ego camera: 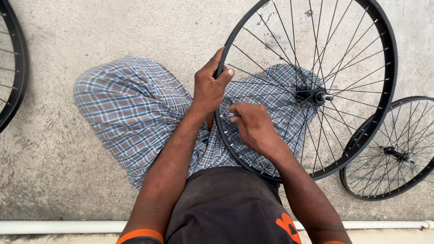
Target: The person sits on the floor and uses a spoke wrench to tighten the nipples on a bicycle wheel. They rotate the wheel to access different spokes and continue adjusting tension across the rim.
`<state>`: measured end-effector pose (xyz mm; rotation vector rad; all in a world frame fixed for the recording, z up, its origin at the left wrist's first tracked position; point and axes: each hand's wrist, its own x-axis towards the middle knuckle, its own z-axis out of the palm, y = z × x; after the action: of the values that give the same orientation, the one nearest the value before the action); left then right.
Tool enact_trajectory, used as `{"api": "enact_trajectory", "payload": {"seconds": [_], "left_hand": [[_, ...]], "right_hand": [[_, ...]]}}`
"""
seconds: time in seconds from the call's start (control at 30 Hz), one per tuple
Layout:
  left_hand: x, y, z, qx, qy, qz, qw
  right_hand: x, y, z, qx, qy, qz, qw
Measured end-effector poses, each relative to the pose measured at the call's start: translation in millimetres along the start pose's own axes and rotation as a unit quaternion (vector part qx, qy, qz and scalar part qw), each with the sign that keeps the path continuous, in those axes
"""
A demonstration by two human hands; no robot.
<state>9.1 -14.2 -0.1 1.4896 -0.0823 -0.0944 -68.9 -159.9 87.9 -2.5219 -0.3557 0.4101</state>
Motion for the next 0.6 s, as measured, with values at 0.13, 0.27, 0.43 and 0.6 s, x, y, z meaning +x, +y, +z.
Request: {"api": "enact_trajectory", "payload": {"seconds": [0.13,0.27,0.43,0.6], "left_hand": [[-2,-2,-3,-0.023,0.0,0.005,1.0],[-9,-7,-5,-0.01,0.003,-0.008,1.0],[-7,-12,-4,0.002,-0.006,0.019,1.0],[-8,-11,-9,0.012,-0.009,-0.028,0.999]], "right_hand": [[9,-1,-2,0.049,-0.052,0.024,0.997],[-1,3,-3,0.079,0.051,-0.155,0.983],[6,-6,17,-0.019,0.005,0.025,0.999],[19,-12,15,-0.138,-0.188,0.122,0.965]]}}
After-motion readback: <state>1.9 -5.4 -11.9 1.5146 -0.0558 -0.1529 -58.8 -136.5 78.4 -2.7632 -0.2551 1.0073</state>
